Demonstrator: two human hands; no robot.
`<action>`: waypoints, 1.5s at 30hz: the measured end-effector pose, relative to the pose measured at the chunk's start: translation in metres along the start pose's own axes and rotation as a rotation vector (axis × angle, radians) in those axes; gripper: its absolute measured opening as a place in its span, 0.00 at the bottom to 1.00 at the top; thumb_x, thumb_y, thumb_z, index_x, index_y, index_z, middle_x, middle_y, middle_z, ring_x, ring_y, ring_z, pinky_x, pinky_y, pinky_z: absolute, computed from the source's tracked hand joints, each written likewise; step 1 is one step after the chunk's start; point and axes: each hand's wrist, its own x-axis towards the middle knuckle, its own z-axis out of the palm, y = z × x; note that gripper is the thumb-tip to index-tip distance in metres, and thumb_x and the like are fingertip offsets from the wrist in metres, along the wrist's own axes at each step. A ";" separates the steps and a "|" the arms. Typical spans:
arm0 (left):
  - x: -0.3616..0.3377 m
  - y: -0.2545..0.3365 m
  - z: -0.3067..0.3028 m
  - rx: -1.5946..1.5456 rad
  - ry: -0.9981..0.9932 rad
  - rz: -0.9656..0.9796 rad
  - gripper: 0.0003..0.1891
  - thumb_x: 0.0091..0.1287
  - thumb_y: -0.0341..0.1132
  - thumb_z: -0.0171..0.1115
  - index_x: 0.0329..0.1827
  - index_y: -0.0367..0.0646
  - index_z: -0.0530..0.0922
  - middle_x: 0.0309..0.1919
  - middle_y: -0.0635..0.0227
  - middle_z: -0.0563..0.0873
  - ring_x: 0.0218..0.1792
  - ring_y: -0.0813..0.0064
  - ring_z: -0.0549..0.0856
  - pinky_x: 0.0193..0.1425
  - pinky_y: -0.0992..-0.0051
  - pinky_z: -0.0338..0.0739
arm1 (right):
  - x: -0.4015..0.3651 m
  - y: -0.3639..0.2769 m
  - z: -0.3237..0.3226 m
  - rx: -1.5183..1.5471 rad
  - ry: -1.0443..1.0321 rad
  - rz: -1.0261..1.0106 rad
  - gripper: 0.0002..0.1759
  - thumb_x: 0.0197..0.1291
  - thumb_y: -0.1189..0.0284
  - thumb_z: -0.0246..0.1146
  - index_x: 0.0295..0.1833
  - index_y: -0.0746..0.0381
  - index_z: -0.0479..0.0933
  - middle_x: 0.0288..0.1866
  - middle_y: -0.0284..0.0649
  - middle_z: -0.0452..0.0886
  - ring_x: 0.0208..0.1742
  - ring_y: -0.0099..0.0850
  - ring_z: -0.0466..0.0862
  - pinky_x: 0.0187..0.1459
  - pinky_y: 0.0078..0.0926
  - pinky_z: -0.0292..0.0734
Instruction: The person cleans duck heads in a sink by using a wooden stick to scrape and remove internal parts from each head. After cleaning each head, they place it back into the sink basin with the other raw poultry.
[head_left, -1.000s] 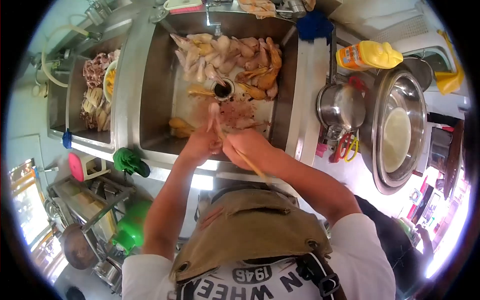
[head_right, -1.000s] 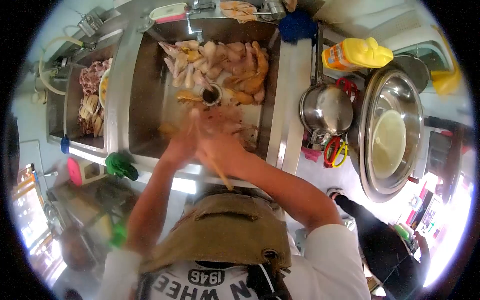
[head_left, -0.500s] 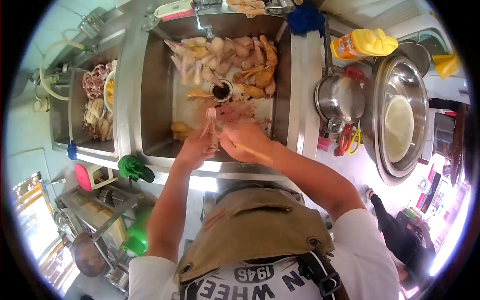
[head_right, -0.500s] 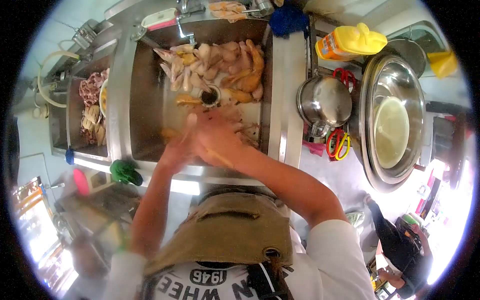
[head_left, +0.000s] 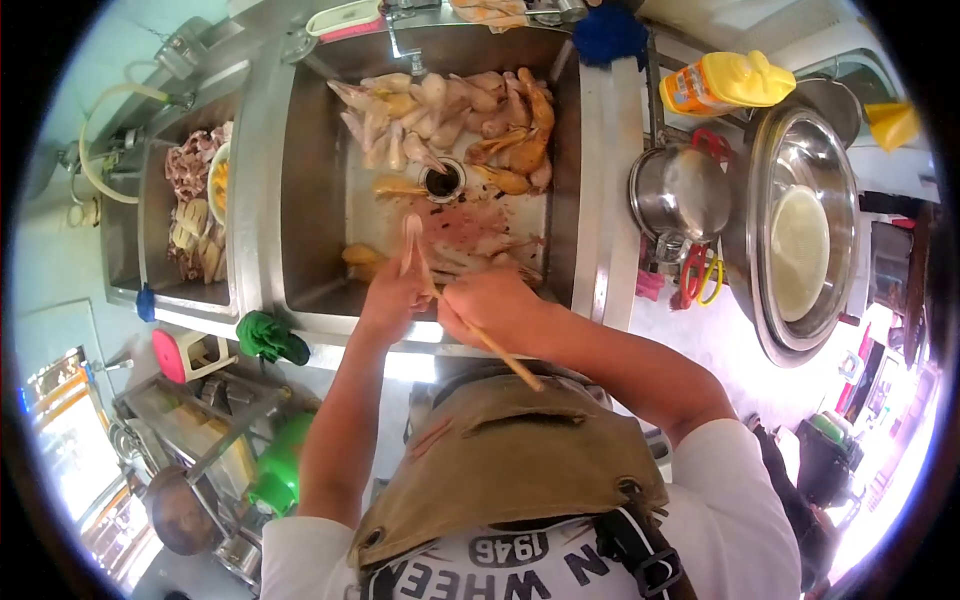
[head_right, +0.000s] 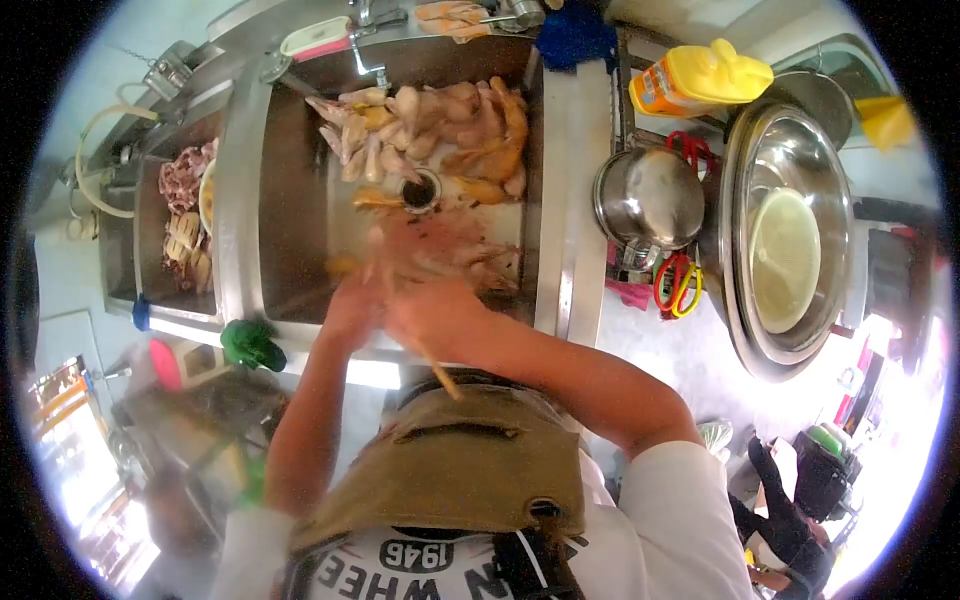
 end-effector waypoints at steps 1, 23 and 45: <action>0.000 -0.002 0.001 0.006 0.008 0.020 0.11 0.59 0.27 0.54 0.44 0.40 0.71 0.29 0.67 0.76 0.26 0.77 0.74 0.27 0.77 0.66 | 0.000 -0.001 0.001 -0.023 -0.056 0.012 0.10 0.52 0.71 0.61 0.21 0.61 0.73 0.20 0.47 0.76 0.26 0.47 0.80 0.27 0.44 0.75; 0.029 -0.047 -0.010 0.763 0.017 0.402 0.07 0.67 0.32 0.51 0.44 0.42 0.73 0.27 0.65 0.79 0.26 0.72 0.78 0.29 0.70 0.73 | 0.032 0.065 0.036 0.835 0.170 0.798 0.18 0.63 0.63 0.51 0.27 0.65 0.74 0.22 0.48 0.77 0.23 0.41 0.79 0.29 0.40 0.73; 0.047 -0.047 -0.007 0.263 -0.092 -0.093 0.20 0.55 0.25 0.53 0.53 0.42 0.75 0.25 0.71 0.77 0.22 0.81 0.74 0.21 0.81 0.65 | 0.003 0.026 0.013 0.058 -0.060 0.233 0.13 0.59 0.65 0.57 0.27 0.61 0.75 0.25 0.48 0.80 0.28 0.51 0.81 0.32 0.48 0.76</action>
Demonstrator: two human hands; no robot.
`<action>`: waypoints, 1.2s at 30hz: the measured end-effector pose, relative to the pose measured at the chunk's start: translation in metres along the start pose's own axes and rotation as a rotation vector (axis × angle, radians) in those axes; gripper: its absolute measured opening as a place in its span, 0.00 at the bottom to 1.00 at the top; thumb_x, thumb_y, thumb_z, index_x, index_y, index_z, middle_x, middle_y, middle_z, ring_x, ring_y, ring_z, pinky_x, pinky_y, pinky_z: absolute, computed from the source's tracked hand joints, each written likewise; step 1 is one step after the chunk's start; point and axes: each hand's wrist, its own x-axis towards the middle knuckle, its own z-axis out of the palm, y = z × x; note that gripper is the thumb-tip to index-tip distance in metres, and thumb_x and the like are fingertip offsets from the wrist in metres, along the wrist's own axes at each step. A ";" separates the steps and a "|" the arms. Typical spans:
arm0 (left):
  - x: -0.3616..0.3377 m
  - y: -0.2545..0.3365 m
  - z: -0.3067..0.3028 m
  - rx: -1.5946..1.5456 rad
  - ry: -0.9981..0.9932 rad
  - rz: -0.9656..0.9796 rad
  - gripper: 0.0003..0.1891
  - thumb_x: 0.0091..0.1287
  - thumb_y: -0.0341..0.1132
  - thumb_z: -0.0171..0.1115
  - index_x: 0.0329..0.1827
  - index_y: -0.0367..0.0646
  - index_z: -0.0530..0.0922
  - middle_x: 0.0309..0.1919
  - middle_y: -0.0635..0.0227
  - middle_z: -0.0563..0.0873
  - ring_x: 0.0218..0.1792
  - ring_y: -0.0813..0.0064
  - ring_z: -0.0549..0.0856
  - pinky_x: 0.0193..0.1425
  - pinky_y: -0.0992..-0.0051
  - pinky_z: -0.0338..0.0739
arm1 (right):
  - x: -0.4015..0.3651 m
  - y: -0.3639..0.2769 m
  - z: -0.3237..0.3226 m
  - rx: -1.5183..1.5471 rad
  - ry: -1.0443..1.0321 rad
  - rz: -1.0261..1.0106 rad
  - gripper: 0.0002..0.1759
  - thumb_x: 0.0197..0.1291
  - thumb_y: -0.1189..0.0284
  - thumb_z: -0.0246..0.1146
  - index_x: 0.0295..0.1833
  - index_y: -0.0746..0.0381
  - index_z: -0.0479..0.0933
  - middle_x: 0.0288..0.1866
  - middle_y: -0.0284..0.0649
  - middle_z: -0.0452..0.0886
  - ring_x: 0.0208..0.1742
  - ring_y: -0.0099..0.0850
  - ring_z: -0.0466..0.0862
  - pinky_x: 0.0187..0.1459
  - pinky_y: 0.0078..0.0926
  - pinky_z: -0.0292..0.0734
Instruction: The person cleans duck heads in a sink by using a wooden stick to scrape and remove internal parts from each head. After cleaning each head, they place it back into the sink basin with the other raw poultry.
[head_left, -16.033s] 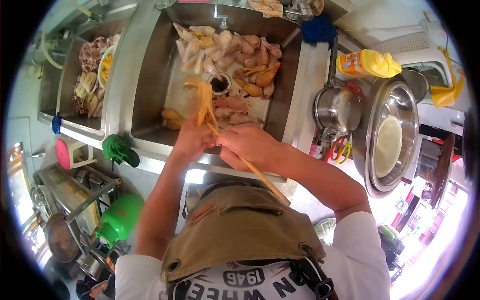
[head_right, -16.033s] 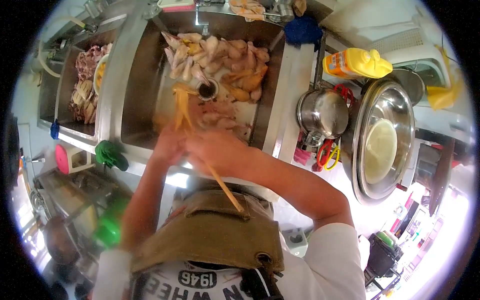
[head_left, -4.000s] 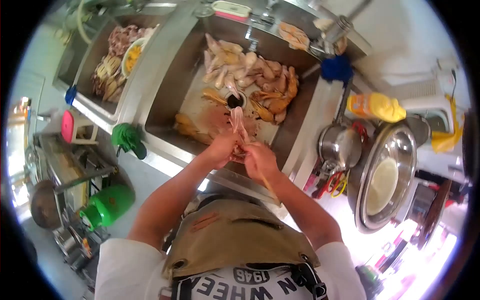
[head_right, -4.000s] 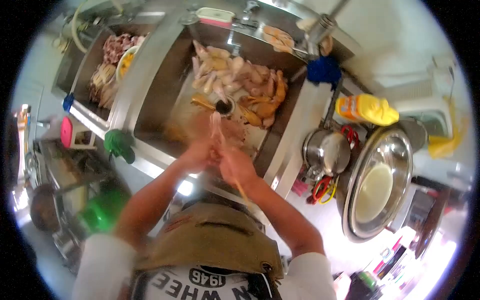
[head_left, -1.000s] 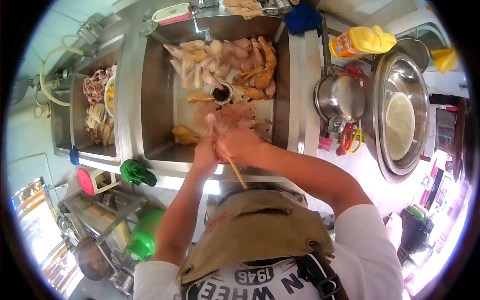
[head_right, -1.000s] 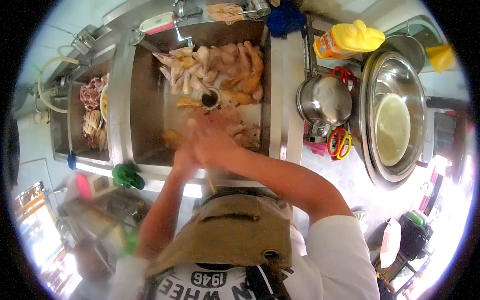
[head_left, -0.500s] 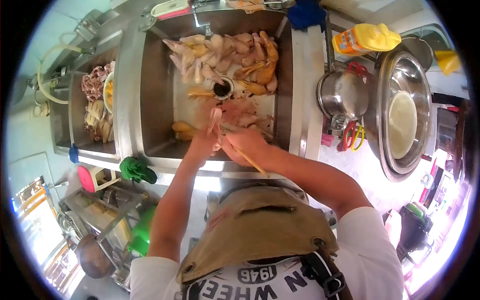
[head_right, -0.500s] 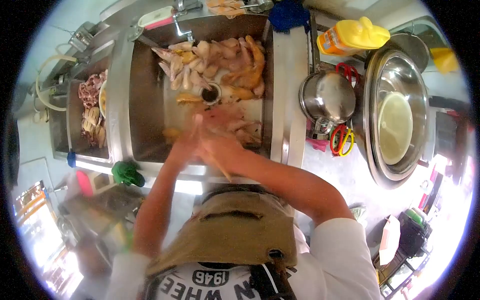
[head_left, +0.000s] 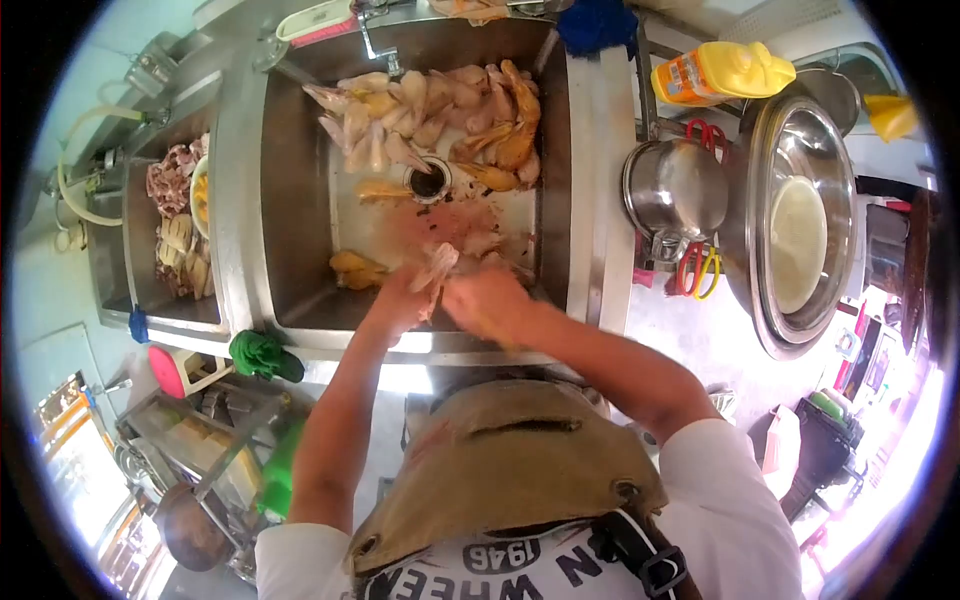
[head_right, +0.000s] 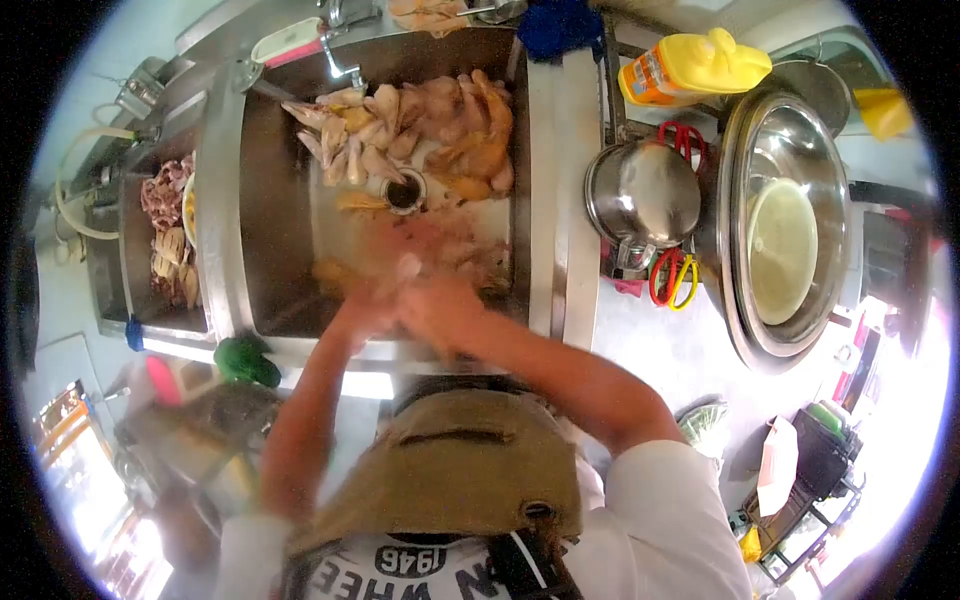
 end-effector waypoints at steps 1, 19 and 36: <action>0.005 -0.003 -0.003 -0.006 -0.041 0.002 0.18 0.56 0.25 0.54 0.52 0.42 0.75 0.24 0.72 0.76 0.21 0.81 0.74 0.20 0.81 0.65 | 0.000 -0.003 0.003 -0.008 -0.032 0.022 0.13 0.59 0.65 0.57 0.27 0.61 0.75 0.25 0.49 0.80 0.28 0.51 0.81 0.32 0.48 0.76; 0.163 0.045 0.057 0.228 0.120 0.286 0.36 0.61 0.41 0.63 0.72 0.43 0.62 0.43 0.61 0.83 0.49 0.67 0.77 0.52 0.67 0.72 | -0.020 0.066 0.008 0.051 0.283 0.378 0.14 0.66 0.68 0.54 0.28 0.63 0.74 0.21 0.44 0.75 0.25 0.38 0.77 0.28 0.36 0.71; 0.212 -0.088 0.077 0.398 0.313 0.264 0.19 0.65 0.36 0.57 0.58 0.40 0.74 0.47 0.58 0.80 0.43 0.63 0.82 0.45 0.61 0.81 | -0.051 0.042 -0.012 0.337 0.281 0.532 0.14 0.66 0.69 0.56 0.28 0.65 0.71 0.24 0.56 0.73 0.29 0.59 0.74 0.27 0.45 0.69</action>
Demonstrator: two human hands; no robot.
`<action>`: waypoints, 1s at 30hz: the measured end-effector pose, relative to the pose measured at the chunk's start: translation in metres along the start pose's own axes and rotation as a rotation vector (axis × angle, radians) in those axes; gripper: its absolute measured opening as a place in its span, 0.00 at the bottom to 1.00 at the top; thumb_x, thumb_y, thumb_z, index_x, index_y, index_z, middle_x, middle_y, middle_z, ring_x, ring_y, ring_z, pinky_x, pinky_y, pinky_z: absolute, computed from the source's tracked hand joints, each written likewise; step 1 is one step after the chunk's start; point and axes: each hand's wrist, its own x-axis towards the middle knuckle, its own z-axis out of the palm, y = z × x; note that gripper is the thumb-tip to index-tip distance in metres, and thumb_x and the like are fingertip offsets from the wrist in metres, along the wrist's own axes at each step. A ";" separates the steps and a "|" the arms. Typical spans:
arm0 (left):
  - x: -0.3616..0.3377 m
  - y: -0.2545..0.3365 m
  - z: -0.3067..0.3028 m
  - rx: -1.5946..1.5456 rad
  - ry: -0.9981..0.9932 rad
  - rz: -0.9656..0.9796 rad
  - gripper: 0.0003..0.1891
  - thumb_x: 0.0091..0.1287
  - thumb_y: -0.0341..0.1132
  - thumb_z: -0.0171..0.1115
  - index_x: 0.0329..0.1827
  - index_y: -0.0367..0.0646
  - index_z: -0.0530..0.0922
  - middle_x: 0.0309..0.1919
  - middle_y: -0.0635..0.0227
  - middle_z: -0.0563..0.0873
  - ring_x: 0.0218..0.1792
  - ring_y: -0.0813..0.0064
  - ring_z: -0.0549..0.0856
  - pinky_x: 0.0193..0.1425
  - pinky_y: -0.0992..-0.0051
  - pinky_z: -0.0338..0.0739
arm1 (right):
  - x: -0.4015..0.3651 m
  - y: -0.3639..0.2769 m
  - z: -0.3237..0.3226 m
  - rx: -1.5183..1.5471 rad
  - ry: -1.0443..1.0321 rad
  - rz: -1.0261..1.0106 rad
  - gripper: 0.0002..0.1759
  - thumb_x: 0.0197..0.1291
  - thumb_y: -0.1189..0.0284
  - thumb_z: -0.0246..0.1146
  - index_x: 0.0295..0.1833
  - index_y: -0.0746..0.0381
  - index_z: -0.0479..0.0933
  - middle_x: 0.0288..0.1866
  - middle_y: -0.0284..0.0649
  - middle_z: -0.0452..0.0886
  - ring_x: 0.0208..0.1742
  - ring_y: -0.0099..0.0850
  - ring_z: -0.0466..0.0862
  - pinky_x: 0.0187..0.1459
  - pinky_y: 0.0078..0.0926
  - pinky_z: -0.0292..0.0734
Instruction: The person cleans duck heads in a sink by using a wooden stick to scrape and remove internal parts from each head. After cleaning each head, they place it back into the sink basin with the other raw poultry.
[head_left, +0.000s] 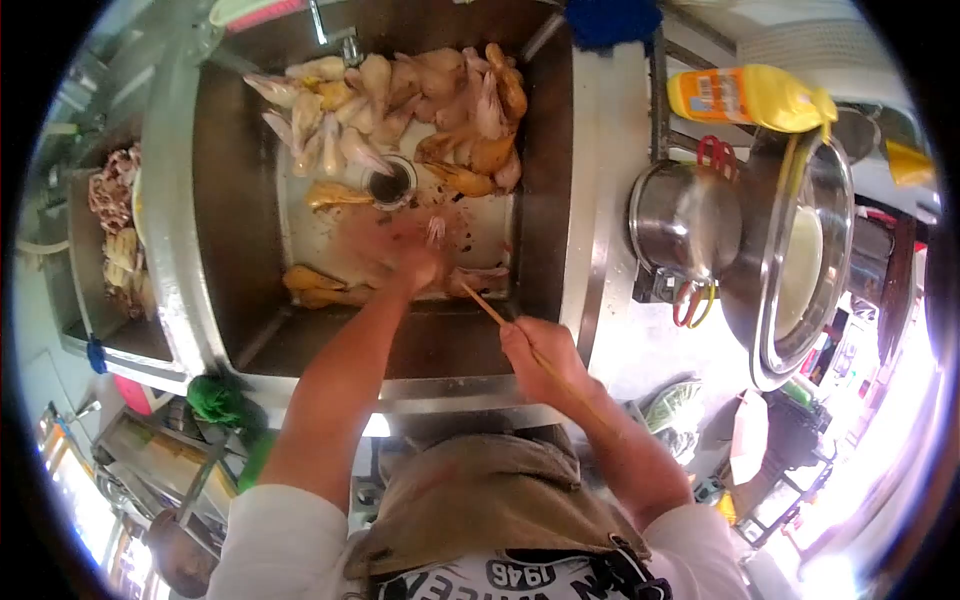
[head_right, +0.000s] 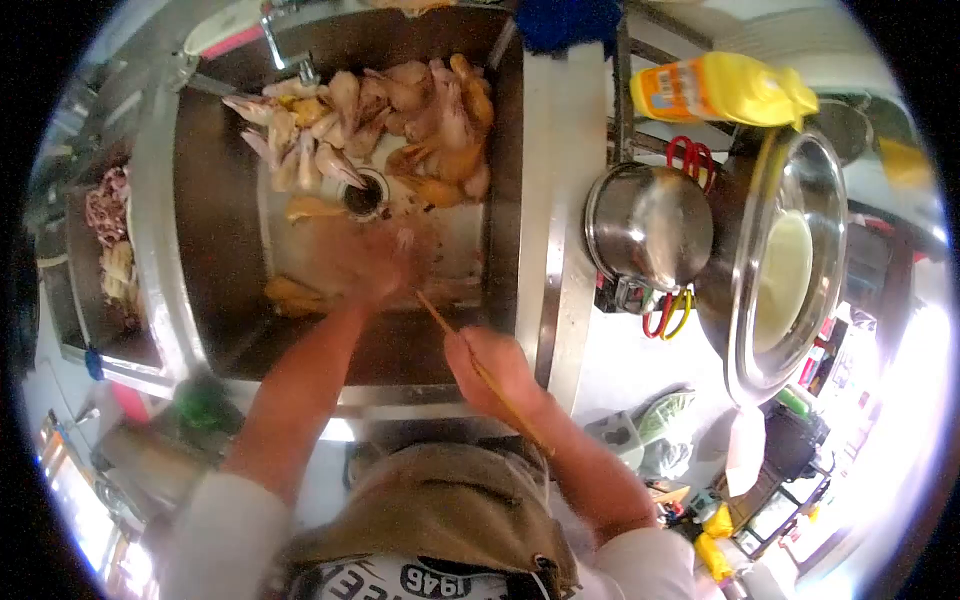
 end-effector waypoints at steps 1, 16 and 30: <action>-0.010 0.013 -0.019 -0.252 0.024 -0.101 0.17 0.65 0.35 0.57 0.56 0.40 0.75 0.42 0.60 0.81 0.39 0.65 0.83 0.41 0.63 0.81 | 0.000 -0.008 -0.004 0.006 -0.015 -0.031 0.14 0.66 0.70 0.55 0.28 0.65 0.71 0.24 0.56 0.73 0.29 0.59 0.75 0.27 0.45 0.69; -0.162 0.162 -0.185 -0.943 -0.433 0.013 0.27 0.53 0.16 0.51 0.59 0.41 0.69 0.35 0.65 0.79 0.27 0.72 0.76 0.30 0.73 0.70 | -0.015 -0.050 -0.029 -0.092 -0.156 -0.719 0.12 0.64 0.73 0.58 0.27 0.64 0.70 0.22 0.49 0.73 0.23 0.49 0.75 0.27 0.42 0.70; -0.187 0.180 -0.171 -0.713 -0.161 -0.041 0.12 0.58 0.28 0.51 0.45 0.44 0.71 0.31 0.63 0.76 0.26 0.70 0.75 0.27 0.72 0.67 | -0.003 -0.042 -0.008 -0.332 -0.240 -0.896 0.10 0.52 0.74 0.64 0.23 0.63 0.71 0.20 0.45 0.76 0.23 0.48 0.78 0.29 0.43 0.75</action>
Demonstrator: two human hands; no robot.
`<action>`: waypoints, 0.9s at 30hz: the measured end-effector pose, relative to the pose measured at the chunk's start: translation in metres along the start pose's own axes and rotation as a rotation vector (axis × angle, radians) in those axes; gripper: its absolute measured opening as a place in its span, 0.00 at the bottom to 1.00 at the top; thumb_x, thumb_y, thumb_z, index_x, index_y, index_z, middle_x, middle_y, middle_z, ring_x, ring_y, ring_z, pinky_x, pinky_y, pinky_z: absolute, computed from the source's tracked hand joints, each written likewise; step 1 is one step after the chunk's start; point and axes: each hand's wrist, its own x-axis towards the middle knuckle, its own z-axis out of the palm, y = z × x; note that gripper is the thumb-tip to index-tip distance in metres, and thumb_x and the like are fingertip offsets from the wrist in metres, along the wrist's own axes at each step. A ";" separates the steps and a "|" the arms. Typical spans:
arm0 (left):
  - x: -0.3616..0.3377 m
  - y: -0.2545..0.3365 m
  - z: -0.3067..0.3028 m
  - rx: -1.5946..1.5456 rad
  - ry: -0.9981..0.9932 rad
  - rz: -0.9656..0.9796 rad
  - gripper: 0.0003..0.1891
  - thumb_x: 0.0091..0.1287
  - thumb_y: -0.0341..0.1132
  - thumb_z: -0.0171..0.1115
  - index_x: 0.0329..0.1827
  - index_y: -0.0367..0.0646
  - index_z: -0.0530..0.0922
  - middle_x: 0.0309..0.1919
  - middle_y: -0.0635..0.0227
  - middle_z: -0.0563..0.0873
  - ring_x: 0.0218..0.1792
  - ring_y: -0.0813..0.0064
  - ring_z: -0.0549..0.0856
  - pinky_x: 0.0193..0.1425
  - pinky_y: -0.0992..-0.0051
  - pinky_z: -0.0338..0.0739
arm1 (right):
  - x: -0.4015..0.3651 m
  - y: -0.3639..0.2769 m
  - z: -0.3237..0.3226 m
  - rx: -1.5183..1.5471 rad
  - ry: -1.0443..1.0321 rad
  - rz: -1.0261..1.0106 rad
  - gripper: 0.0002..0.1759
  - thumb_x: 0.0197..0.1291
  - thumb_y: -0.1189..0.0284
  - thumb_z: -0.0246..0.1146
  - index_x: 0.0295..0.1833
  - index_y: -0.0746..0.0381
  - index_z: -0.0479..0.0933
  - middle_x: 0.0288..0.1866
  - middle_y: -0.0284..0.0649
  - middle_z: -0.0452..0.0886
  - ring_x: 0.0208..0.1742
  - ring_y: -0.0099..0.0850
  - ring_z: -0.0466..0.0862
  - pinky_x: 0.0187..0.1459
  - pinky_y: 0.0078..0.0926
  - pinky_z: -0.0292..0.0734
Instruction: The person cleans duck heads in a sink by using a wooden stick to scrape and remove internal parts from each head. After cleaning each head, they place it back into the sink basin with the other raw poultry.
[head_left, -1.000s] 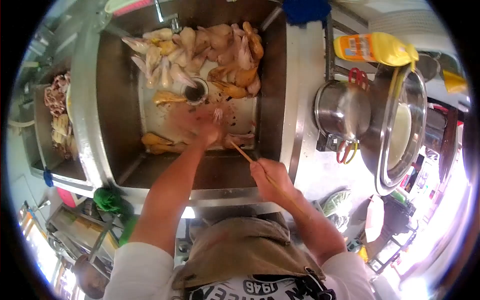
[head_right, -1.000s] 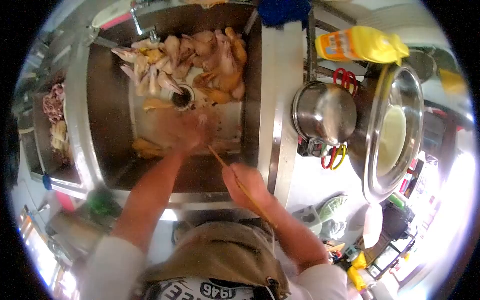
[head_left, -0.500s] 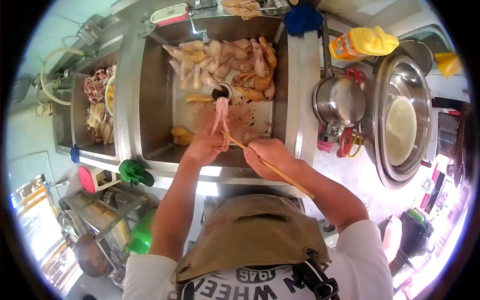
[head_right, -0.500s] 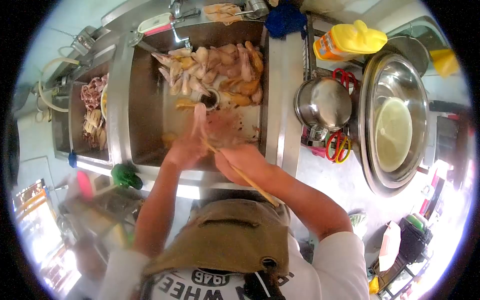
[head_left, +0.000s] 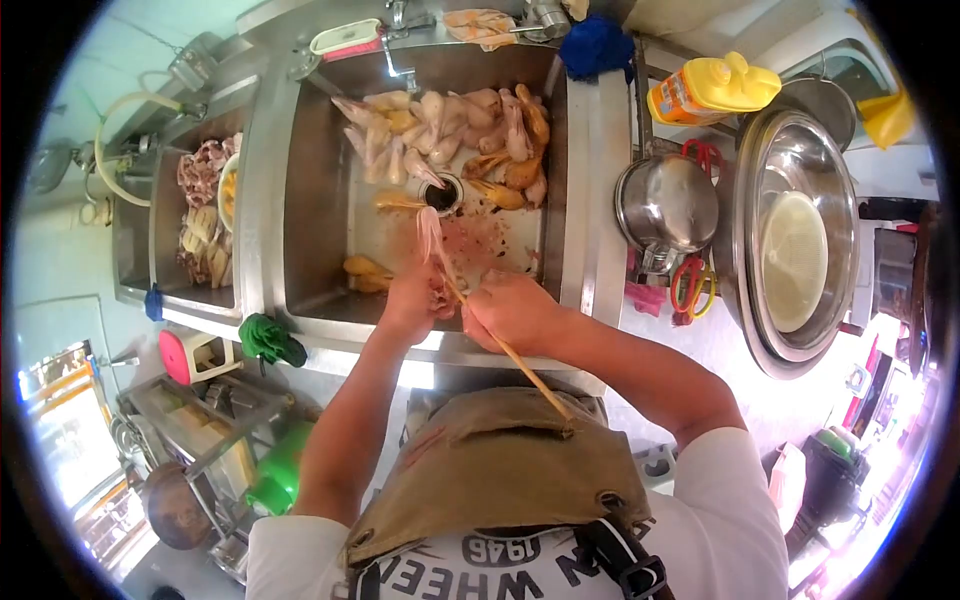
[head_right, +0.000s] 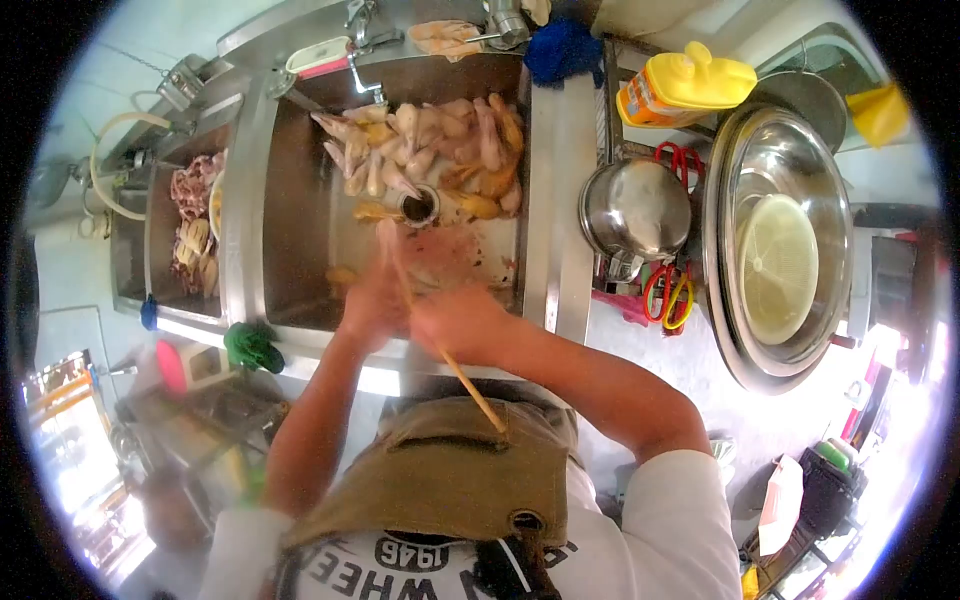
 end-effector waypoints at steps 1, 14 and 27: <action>-0.003 -0.001 0.000 -0.021 0.015 -0.012 0.11 0.58 0.29 0.52 0.44 0.44 0.71 0.31 0.63 0.76 0.26 0.70 0.75 0.27 0.72 0.67 | -0.002 0.002 0.006 -0.007 0.027 -0.029 0.10 0.51 0.74 0.64 0.23 0.63 0.71 0.20 0.45 0.75 0.23 0.47 0.78 0.28 0.42 0.75; 0.025 0.015 -0.008 0.051 0.114 0.131 0.10 0.63 0.35 0.52 0.40 0.40 0.77 0.31 0.65 0.79 0.32 0.72 0.80 0.35 0.69 0.75 | 0.018 0.004 0.029 0.050 0.182 0.141 0.09 0.56 0.72 0.61 0.28 0.63 0.69 0.23 0.46 0.76 0.24 0.48 0.78 0.27 0.44 0.75; 0.024 -0.028 -0.022 0.676 -0.150 0.268 0.39 0.64 0.28 0.53 0.78 0.41 0.48 0.76 0.46 0.52 0.69 0.47 0.64 0.75 0.61 0.52 | 0.039 0.028 0.007 1.224 0.245 0.827 0.16 0.63 0.64 0.51 0.22 0.57 0.65 0.14 0.32 0.64 0.11 0.28 0.60 0.17 0.29 0.55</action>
